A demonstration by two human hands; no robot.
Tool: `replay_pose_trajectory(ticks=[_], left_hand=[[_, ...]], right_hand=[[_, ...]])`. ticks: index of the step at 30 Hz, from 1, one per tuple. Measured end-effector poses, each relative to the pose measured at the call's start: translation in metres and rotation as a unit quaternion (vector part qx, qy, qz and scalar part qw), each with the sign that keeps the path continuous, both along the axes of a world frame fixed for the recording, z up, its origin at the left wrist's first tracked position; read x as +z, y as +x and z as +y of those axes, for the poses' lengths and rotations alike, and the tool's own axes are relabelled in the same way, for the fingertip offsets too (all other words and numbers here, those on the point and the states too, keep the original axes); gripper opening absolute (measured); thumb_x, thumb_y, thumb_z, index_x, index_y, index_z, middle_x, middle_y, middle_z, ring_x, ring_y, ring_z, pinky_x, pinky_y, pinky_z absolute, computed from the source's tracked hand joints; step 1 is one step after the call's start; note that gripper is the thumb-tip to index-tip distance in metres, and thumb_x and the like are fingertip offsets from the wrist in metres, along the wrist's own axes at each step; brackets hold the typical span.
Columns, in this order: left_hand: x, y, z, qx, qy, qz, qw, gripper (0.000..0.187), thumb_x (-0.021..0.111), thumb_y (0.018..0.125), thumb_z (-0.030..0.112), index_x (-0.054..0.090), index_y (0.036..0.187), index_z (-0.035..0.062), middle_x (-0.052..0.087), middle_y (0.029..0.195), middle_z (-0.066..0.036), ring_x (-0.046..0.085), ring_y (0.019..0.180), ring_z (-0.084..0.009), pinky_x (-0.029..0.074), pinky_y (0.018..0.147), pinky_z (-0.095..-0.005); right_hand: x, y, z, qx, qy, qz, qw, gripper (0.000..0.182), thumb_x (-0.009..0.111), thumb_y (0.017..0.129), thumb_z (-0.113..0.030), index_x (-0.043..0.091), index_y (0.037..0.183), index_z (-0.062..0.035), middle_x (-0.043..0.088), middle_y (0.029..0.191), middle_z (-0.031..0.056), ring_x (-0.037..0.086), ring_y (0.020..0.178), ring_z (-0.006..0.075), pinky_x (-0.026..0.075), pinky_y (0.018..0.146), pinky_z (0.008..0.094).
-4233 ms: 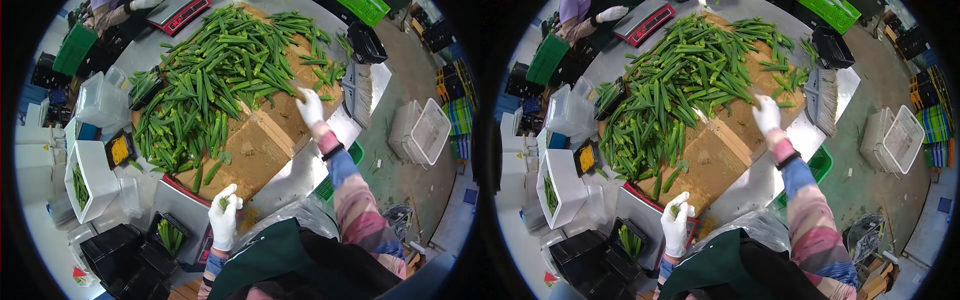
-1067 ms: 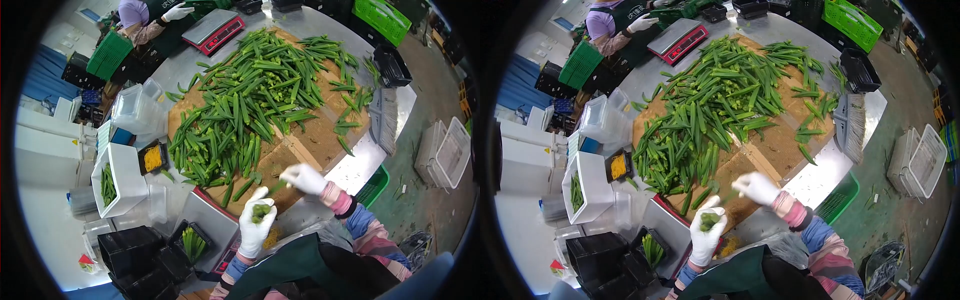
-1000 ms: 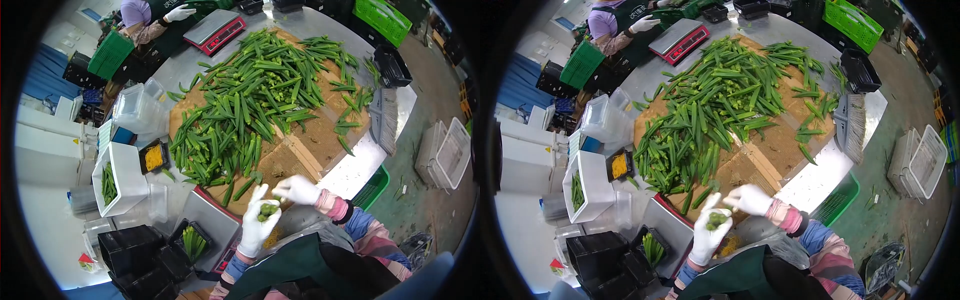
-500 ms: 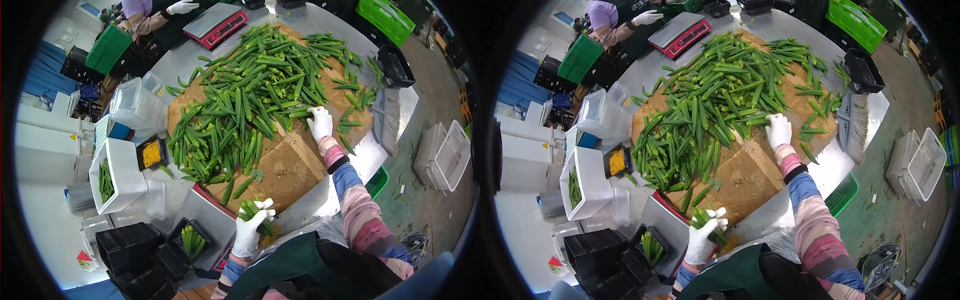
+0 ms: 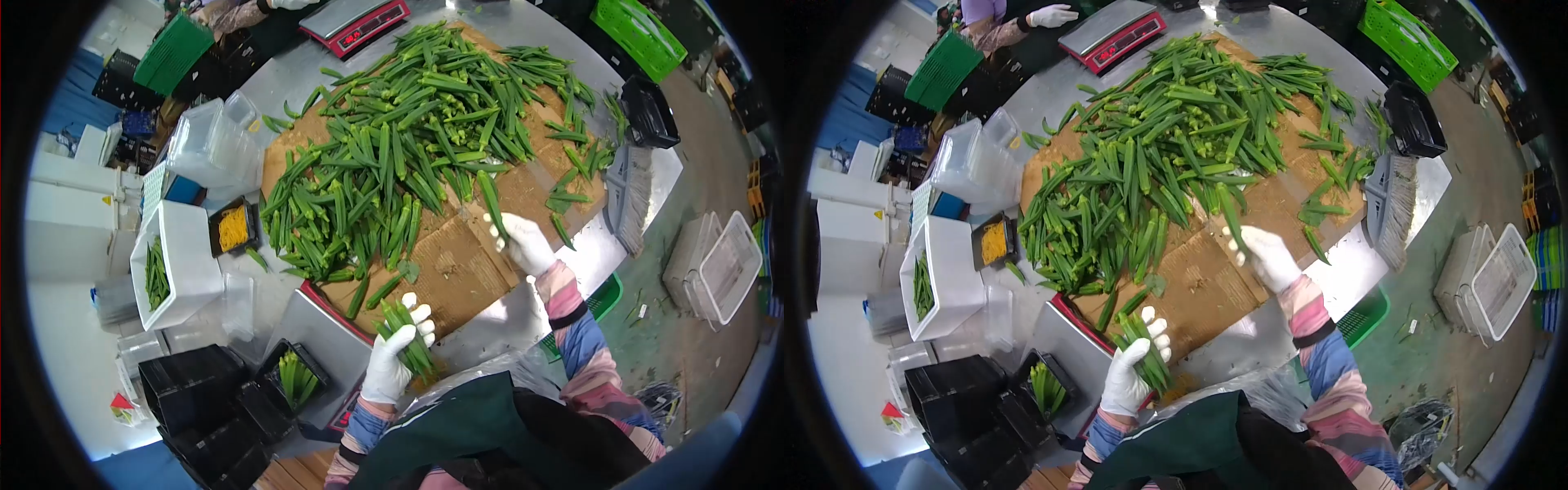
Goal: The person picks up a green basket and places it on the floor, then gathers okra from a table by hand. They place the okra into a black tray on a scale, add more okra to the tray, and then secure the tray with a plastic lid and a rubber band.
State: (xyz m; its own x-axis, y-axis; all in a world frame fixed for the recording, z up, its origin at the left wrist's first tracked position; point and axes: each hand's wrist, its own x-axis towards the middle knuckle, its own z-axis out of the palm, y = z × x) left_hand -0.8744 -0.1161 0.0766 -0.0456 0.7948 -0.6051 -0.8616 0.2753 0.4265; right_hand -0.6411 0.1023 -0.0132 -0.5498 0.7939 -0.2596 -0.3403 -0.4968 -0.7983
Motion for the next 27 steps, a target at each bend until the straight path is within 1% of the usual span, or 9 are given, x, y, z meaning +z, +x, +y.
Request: replay_pose_trajectory(ticks=[4,7,12,13,14,17,22,25,27], left_hand=[[0.014,0.0,-0.004,0.005,0.006,-0.072,0.997,0.065,0.059,0.09,0.008,0.035,0.15,0.0088,0.041,0.152,-0.019,0.046,0.136,-0.033,0.038,0.114,-0.0505],[0.005,0.004,-0.007,0.037,0.093,-0.16,0.982,0.067,0.056,0.09,0.008,0.032,0.152,0.0105,0.023,0.161,-0.021,0.021,0.149,-0.0394,0.019,0.12,-0.0608],[0.008,0.002,-0.018,0.036,0.131,-0.161,0.978,0.071,0.057,0.093,0.014,0.025,0.157,0.0136,0.026,0.16,-0.02,0.026,0.148,-0.0349,0.028,0.119,-0.0526],[0.011,0.002,-0.021,0.036,0.137,-0.166,0.976,0.072,0.056,0.094,0.015,0.023,0.158,0.0139,0.026,0.16,-0.019,0.027,0.148,-0.0329,0.031,0.118,-0.0501],[0.014,0.001,-0.026,0.049,0.128,-0.176,0.975,0.068,0.056,0.096,0.011,0.024,0.157,0.0121,0.037,0.155,-0.017,0.036,0.144,-0.0304,0.04,0.112,-0.0487],[0.01,-0.002,-0.04,0.069,0.109,-0.094,0.987,0.068,0.059,0.096,0.008,0.027,0.156,0.0111,0.053,0.14,-0.017,0.055,0.127,-0.0295,0.048,0.106,-0.0446],[0.039,-0.028,-0.063,0.112,0.097,0.043,0.988,0.061,0.062,0.094,0.007,0.036,0.149,0.005,0.06,0.127,-0.016,0.065,0.106,-0.0231,0.054,0.097,-0.0403],[0.064,-0.068,-0.087,0.128,0.076,0.232,0.961,0.057,0.067,0.09,0.004,0.045,0.142,0.0039,0.064,0.118,-0.012,0.066,0.101,-0.0206,0.053,0.094,-0.0354],[0.08,-0.101,-0.105,0.15,0.016,0.438,0.886,0.051,0.069,0.089,0.004,0.052,0.137,0.0044,0.066,0.116,-0.008,0.065,0.101,-0.0156,0.052,0.091,-0.0305]], right_hand=[[0.022,-0.01,-0.048,0.049,-0.091,0.143,0.984,0.045,0.049,0.105,-0.028,0.053,0.133,0.0068,0.056,0.089,0.0015,0.05,0.075,0.0112,0.044,0.074,0.0284],[0.032,-0.018,-0.081,0.086,-0.091,0.102,0.987,0.043,0.045,0.107,-0.027,0.054,0.132,0.0067,0.055,0.085,0.0017,0.049,0.074,0.0115,0.043,0.073,0.027],[0.064,-0.049,-0.134,0.25,0.039,-0.138,0.957,0.032,0.05,0.106,-0.024,0.066,0.114,0.0019,0.064,0.084,0.0012,0.054,0.074,0.0069,0.044,0.068,0.0223],[0.061,-0.054,-0.148,0.254,0.068,-0.172,0.949,0.023,0.056,0.103,-0.019,0.068,0.107,0.0008,0.066,0.082,0.0005,0.056,0.073,0.0049,0.045,0.065,0.0213],[0.063,-0.058,-0.157,0.271,0.085,-0.212,0.935,0.019,0.059,0.101,-0.015,0.068,0.107,0.0011,0.065,0.079,0.0001,0.056,0.072,0.0044,0.046,0.064,0.0208],[0.067,-0.066,-0.171,0.284,0.119,-0.23,0.923,0.019,0.06,0.101,-0.015,0.067,0.105,0.0017,0.066,0.083,0.0018,0.056,0.075,0.0059,0.047,0.07,0.0219],[0.064,-0.07,-0.177,0.222,0.147,-0.211,0.941,0.02,0.059,0.101,-0.014,0.066,0.106,0.0032,0.068,0.088,0.0044,0.058,0.079,0.009,0.048,0.074,0.0235],[0.065,-0.067,-0.177,0.208,0.13,-0.219,0.944,0.02,0.058,0.102,-0.014,0.067,0.107,0.0032,0.069,0.089,0.0048,0.06,0.08,0.0093,0.049,0.075,0.0235],[0.068,-0.066,-0.179,0.205,0.126,-0.228,0.944,0.02,0.058,0.102,-0.014,0.067,0.108,0.0032,0.069,0.089,0.0047,0.06,0.081,0.0091,0.049,0.076,0.0233]])
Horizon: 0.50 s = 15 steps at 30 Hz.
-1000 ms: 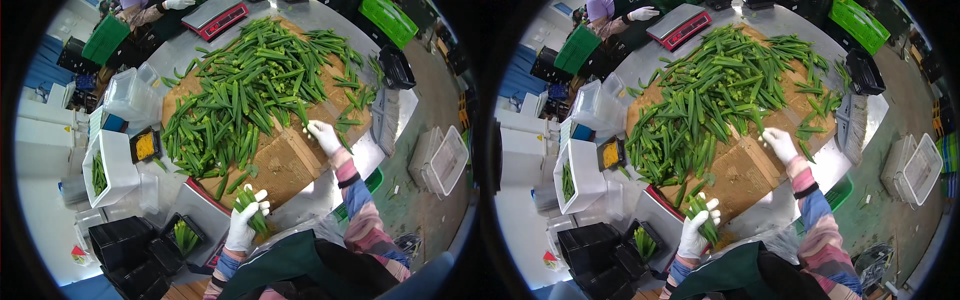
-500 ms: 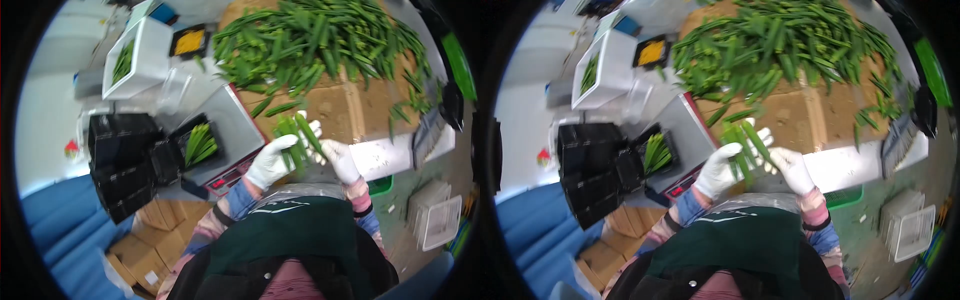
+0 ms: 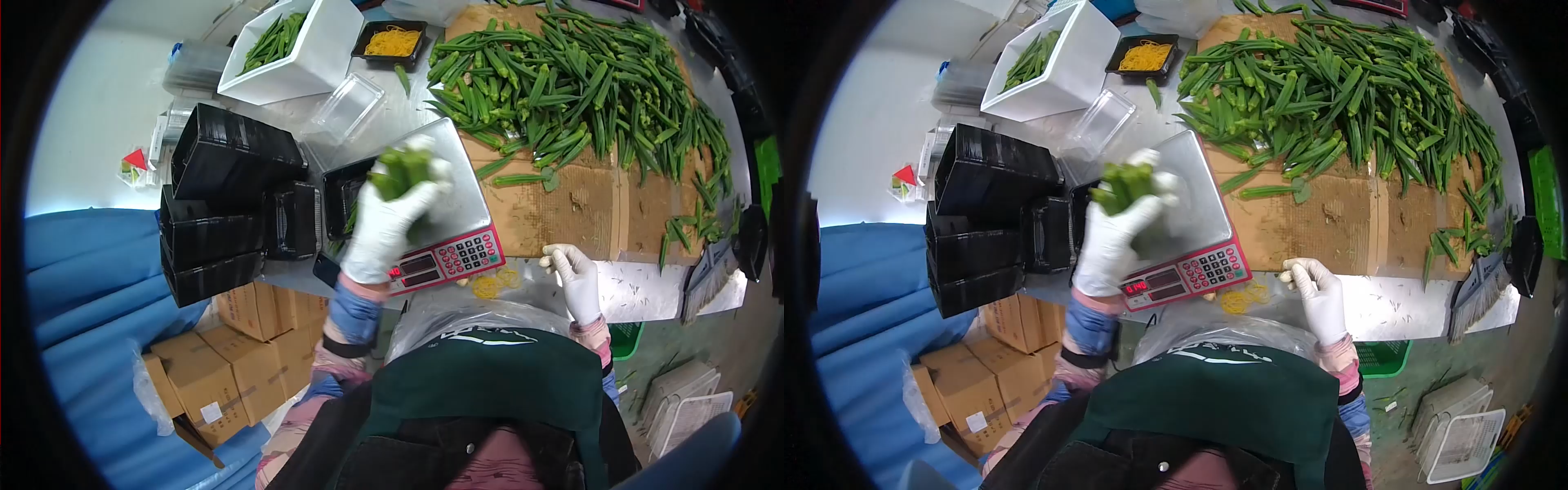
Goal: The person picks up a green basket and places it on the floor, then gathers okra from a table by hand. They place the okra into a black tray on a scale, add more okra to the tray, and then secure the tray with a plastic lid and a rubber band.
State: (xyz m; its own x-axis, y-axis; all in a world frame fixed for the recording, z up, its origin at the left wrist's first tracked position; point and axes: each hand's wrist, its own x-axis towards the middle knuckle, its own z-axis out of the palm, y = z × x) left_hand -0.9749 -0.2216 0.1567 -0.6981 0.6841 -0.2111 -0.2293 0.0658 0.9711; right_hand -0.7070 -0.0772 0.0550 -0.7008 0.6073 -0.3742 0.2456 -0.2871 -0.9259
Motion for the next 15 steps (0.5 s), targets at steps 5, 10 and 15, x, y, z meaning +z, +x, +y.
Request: replay_pose_trajectory(ticks=[5,10,15], left_hand=[[-0.018,-0.069,-0.053,0.007,-0.169,0.481,0.86,0.058,0.074,0.083,0.009,0.054,0.137,0.0067,0.068,0.112,-0.011,0.067,0.099,-0.0241,0.052,0.089,-0.034],[-0.054,-0.074,-0.08,-0.148,-0.308,0.535,0.773,0.115,0.085,0.069,0.04,0.02,0.157,0.0053,0.041,0.149,-0.02,0.04,0.135,-0.0382,0.027,0.115,-0.0442],[-0.032,-0.082,-0.1,-0.113,-0.224,0.434,0.865,0.111,0.088,0.067,0.029,0.025,0.156,0.0044,0.042,0.149,-0.022,0.04,0.136,-0.0363,0.031,0.116,-0.0405]], right_hand=[[-0.003,-0.004,-0.016,0.008,0.033,-0.001,0.999,0.025,0.056,0.103,-0.019,0.067,0.111,0.0017,0.07,0.088,0.004,0.059,0.076,0.0073,0.041,0.062,0.0188],[0.009,-0.014,-0.032,0.027,0.029,-0.016,0.999,0.024,0.056,0.103,-0.018,0.067,0.111,0.0017,0.07,0.088,0.0038,0.059,0.076,0.0072,0.042,0.062,0.019],[0.007,-0.017,-0.042,0.018,0.047,0.007,0.999,0.024,0.056,0.103,-0.016,0.066,0.112,0.003,0.07,0.089,0.0051,0.06,0.077,0.0088,0.047,0.069,0.0221]])
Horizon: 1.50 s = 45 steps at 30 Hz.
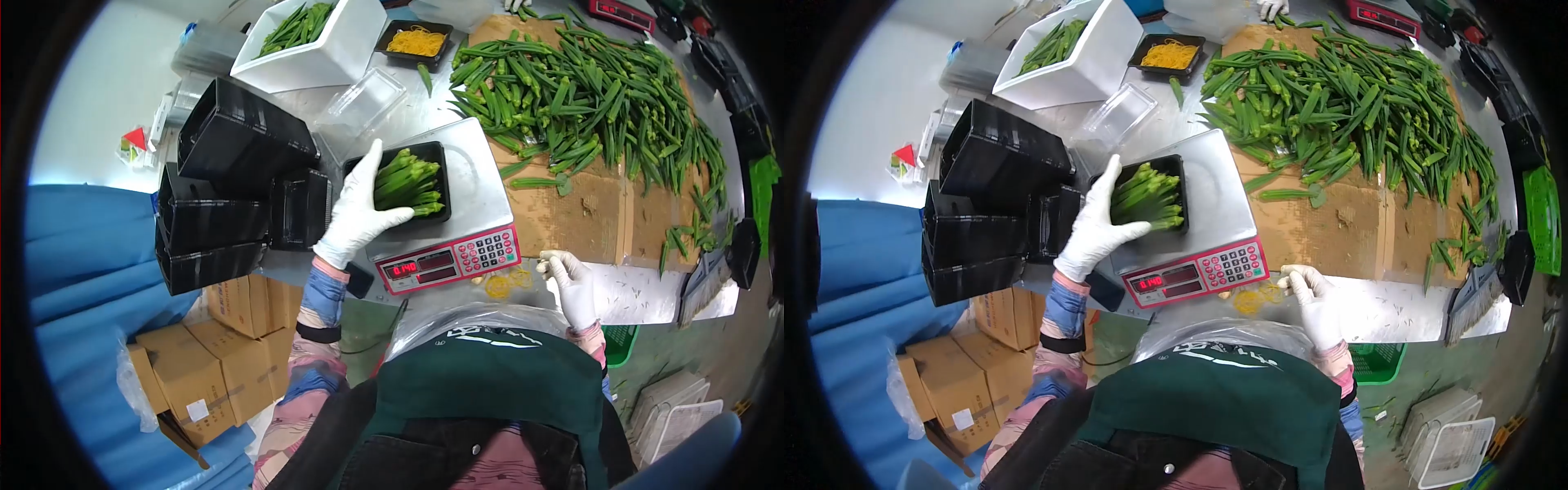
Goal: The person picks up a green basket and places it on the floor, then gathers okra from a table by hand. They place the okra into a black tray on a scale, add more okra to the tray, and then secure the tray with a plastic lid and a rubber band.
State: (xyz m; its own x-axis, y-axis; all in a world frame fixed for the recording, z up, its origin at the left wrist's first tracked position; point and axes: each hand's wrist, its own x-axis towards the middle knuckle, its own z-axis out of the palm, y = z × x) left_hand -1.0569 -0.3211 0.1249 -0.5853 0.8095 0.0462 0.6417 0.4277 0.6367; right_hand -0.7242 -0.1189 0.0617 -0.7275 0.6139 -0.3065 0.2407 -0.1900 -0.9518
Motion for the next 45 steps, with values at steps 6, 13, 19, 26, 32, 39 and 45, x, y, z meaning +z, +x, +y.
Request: replay_pose_trajectory(ticks=[6,13,19,26,32,39,45], left_hand=[[0.017,-0.029,-0.062,0.148,0.098,0.016,0.984,0.072,0.074,0.086,0.014,0.041,0.149,0.0063,0.054,0.14,-0.018,0.053,0.128,-0.0272,0.039,0.11,-0.0362],[0.015,-0.027,-0.115,0.238,0.198,-0.062,0.949,0.052,0.065,0.094,0.009,0.048,0.143,0.0036,0.057,0.138,-0.015,0.055,0.127,-0.0219,0.041,0.109,-0.0339],[-0.007,-0.027,-0.117,0.213,0.2,-0.104,0.951,0.046,0.06,0.098,0.006,0.049,0.142,0.0001,0.057,0.138,-0.015,0.054,0.127,-0.0203,0.04,0.11,-0.0327],[-0.044,-0.031,-0.067,0.175,0.141,0.024,0.974,0.035,0.067,0.093,0.013,0.065,0.128,0.0069,0.071,0.11,-0.009,0.066,0.097,-0.0156,0.052,0.087,-0.0295],[-0.05,-0.026,-0.03,0.115,0.063,0.202,0.971,0.028,0.071,0.086,0.035,0.077,0.101,0.0117,0.067,0.077,-0.009,0.064,0.077,-0.027,0.05,0.071,-0.0389],[-0.065,-0.032,-0.025,0.163,0.143,0.131,0.967,0.012,0.07,0.088,0.021,0.075,0.092,0.0111,0.069,0.084,-0.009,0.066,0.084,-0.0248,0.051,0.076,-0.0367],[-0.054,-0.064,-0.071,0.351,0.31,0.066,0.881,0.018,0.058,0.099,0.014,0.069,0.089,0.0033,0.067,0.083,-0.003,0.057,0.075,-0.0111,0.047,0.07,-0.0273]], right_hand=[[0.008,-0.013,-0.01,0.029,0.004,-0.038,0.999,0.024,0.055,0.103,-0.015,0.066,0.112,0.0044,0.069,0.088,0.0053,0.061,0.078,0.0097,0.05,0.073,0.0242],[0.009,-0.069,-0.005,0.1,0.096,-0.054,0.989,0.026,0.059,0.1,-0.017,0.067,0.116,0.0014,0.072,0.09,0.0073,0.062,0.077,0.0093,0.049,0.07,0.0241],[0.023,-0.169,-0.019,0.129,0.433,0.036,0.891,0.033,0.068,0.089,-0.017,0.066,0.121,-0.0068,0.067,0.108,0.0133,0.064,0.099,0.0286,0.05,0.087,0.0375],[0.046,-0.248,-0.053,0.19,0.682,-0.008,0.706,0.058,0.071,0.084,-0.023,0.054,0.136,-0.0042,0.056,0.136,0.0145,0.05,0.127,0.0352,0.038,0.106,0.0444],[-0.005,-0.226,-0.077,0.215,0.617,0.038,0.756,0.055,0.069,0.083,-0.013,0.055,0.136,-0.0092,0.05,0.142,0.0163,0.05,0.129,0.0352,0.041,0.107,0.0445],[-0.014,-0.213,-0.073,0.193,0.567,0.061,0.798,0.048,0.071,0.08,-0.006,0.063,0.126,-0.0134,0.054,0.137,0.014,0.052,0.125,0.0332,0.042,0.104,0.0439],[-0.014,-0.223,-0.071,0.159,0.562,0.035,0.811,0.043,0.07,0.081,-0.009,0.065,0.123,-0.0128,0.055,0.137,0.0131,0.053,0.123,0.0328,0.041,0.103,0.0458]])
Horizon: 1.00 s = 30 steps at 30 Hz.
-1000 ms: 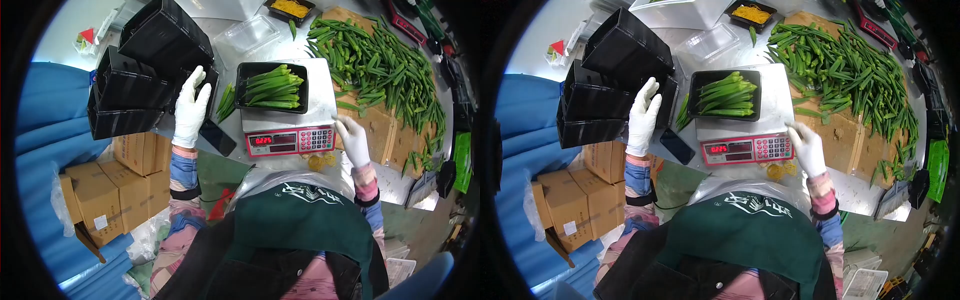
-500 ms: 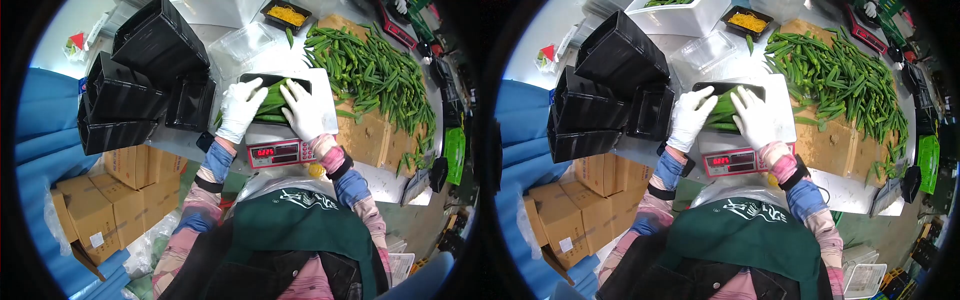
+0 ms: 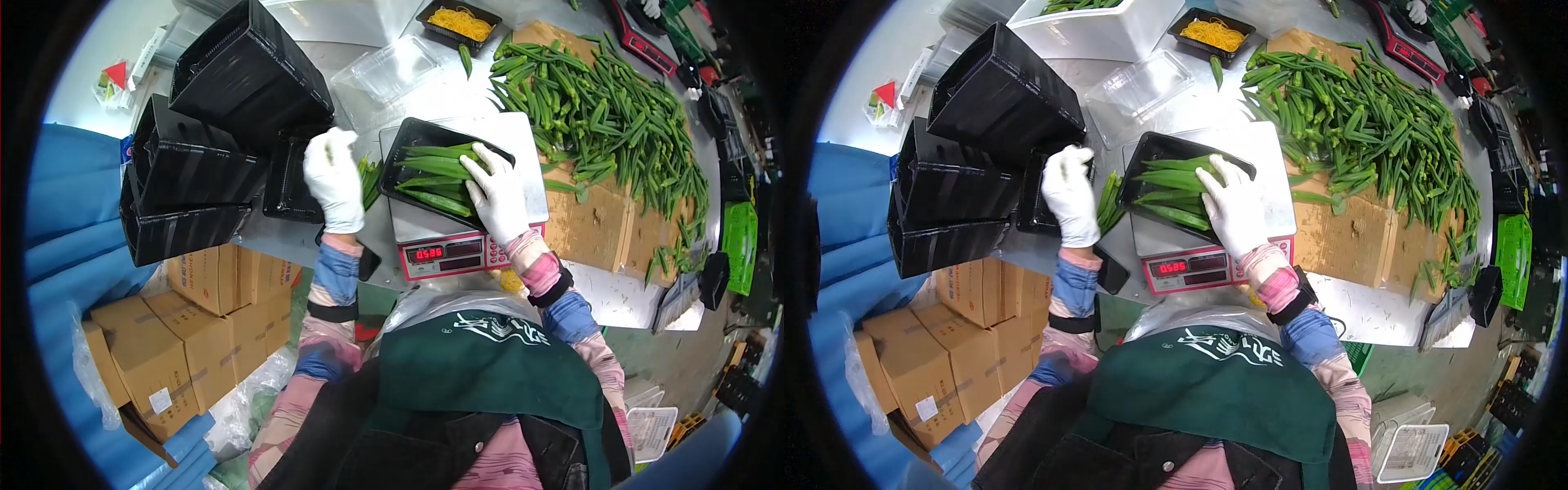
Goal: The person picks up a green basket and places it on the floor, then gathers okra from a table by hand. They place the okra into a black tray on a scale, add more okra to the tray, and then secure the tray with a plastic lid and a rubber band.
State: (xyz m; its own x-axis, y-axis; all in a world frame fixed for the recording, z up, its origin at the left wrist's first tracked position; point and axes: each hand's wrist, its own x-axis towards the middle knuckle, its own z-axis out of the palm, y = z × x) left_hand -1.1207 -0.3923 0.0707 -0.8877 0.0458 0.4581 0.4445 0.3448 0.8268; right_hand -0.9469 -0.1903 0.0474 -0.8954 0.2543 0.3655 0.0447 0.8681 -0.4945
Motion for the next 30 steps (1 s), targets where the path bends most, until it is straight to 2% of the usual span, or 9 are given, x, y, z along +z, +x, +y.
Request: replay_pose_trajectory(ticks=[4,9,13,18,22,25,26,29,30], left_hand=[[0.005,0.009,-0.04,0.039,-0.008,-0.047,0.998,0.028,0.055,0.102,0.021,0.068,0.086,0.0023,0.064,0.078,-0.002,0.05,0.068,-0.0081,0.042,0.064,-0.0261],[0.005,0.034,-0.054,0.036,0.032,-0.102,0.994,0.021,0.055,0.101,0.016,0.07,0.099,0.0016,0.068,0.089,-0.002,0.054,0.073,-0.0078,0.046,0.071,-0.0242],[0.004,0.035,-0.053,0.029,0.046,-0.094,0.994,0.019,0.057,0.1,0.016,0.07,0.103,0.0021,0.07,0.094,-0.003,0.056,0.076,-0.0079,0.047,0.074,-0.0237],[0.01,0.03,-0.053,0.031,-0.012,-0.086,0.996,0.016,0.061,0.098,0.014,0.067,0.089,0.002,0.067,0.082,-0.004,0.056,0.07,-0.0112,0.047,0.068,-0.0271],[0.024,0.034,-0.059,0.035,-0.109,-0.101,0.988,0.022,0.061,0.098,0.014,0.061,0.078,0.0025,0.064,0.073,-0.006,0.057,0.067,-0.0146,0.046,0.065,-0.0304],[0.037,0.024,-0.055,0.075,-0.158,-0.023,0.984,0.023,0.06,0.098,0.014,0.06,0.077,0.0035,0.063,0.071,-0.006,0.057,0.066,-0.0161,0.046,0.065,-0.032],[0.038,0.016,-0.051,0.081,-0.16,0.082,0.98,0.023,0.057,0.101,0.016,0.061,0.082,0.0038,0.063,0.076,-0.005,0.057,0.07,-0.0143,0.046,0.069,-0.03],[0.061,-0.008,-0.017,0.109,-0.084,0.175,0.975,0.009,0.062,0.096,0.007,0.07,0.099,0.0028,0.068,0.099,-0.01,0.064,0.093,-0.0166,0.05,0.084,-0.03],[0.067,-0.019,-0.012,0.073,-0.122,0.201,0.969,0.009,0.063,0.095,0.005,0.07,0.1,0.0024,0.069,0.098,-0.009,0.065,0.093,-0.0165,0.05,0.084,-0.0291]], right_hand=[[0.006,-0.002,-0.002,-0.013,0.038,0.016,0.999,0.041,0.072,0.08,-0.013,0.067,0.121,-0.0129,0.054,0.139,0.0124,0.05,0.126,0.033,0.04,0.103,0.0474],[0.013,0.028,-0.017,0.026,0.077,-0.052,0.995,0.041,0.075,0.078,-0.018,0.068,0.118,-0.0112,0.055,0.139,0.0106,0.046,0.132,0.0318,0.039,0.104,0.0474],[0.001,0.031,-0.005,-0.019,0.044,0.012,0.999,0.039,0.075,0.078,-0.014,0.068,0.116,-0.0089,0.057,0.136,0.011,0.047,0.131,0.0309,0.039,0.107,0.0456],[0.028,0.004,-0.001,0.009,0.006,-0.008,1.0,0.065,0.078,0.076,-0.017,0.055,0.136,-0.0082,0.047,0.146,0.0155,0.044,0.134,0.0345,0.035,0.11,0.0469],[0.01,-0.005,-0.004,0.002,0.046,-0.04,0.998,0.061,0.076,0.079,-0.015,0.056,0.136,-0.0074,0.048,0.146,0.0155,0.044,0.134,0.035,0.034,0.111,0.0474],[0.016,0.01,-0.003,-0.04,-0.056,0.039,0.997,0.056,0.074,0.081,-0.012,0.057,0.134,-0.0075,0.05,0.143,0.0158,0.047,0.131,0.0351,0.037,0.109,0.046],[0.022,0.017,0.001,-0.065,-0.045,0.045,0.996,0.052,0.072,0.083,-0.009,0.058,0.133,-0.0065,0.052,0.141,0.0163,0.049,0.129,0.0355,0.039,0.108,0.0451],[0.0,0.037,0.016,-0.135,-0.071,0.02,0.988,0.051,0.07,0.084,-0.008,0.059,0.133,-0.0079,0.054,0.139,0.015,0.049,0.129,0.0357,0.039,0.107,0.0439],[-0.002,0.04,0.019,-0.133,-0.077,0.049,0.987,0.049,0.069,0.084,-0.006,0.06,0.132,-0.0087,0.055,0.138,0.0147,0.05,0.129,0.0356,0.04,0.107,0.0435]])
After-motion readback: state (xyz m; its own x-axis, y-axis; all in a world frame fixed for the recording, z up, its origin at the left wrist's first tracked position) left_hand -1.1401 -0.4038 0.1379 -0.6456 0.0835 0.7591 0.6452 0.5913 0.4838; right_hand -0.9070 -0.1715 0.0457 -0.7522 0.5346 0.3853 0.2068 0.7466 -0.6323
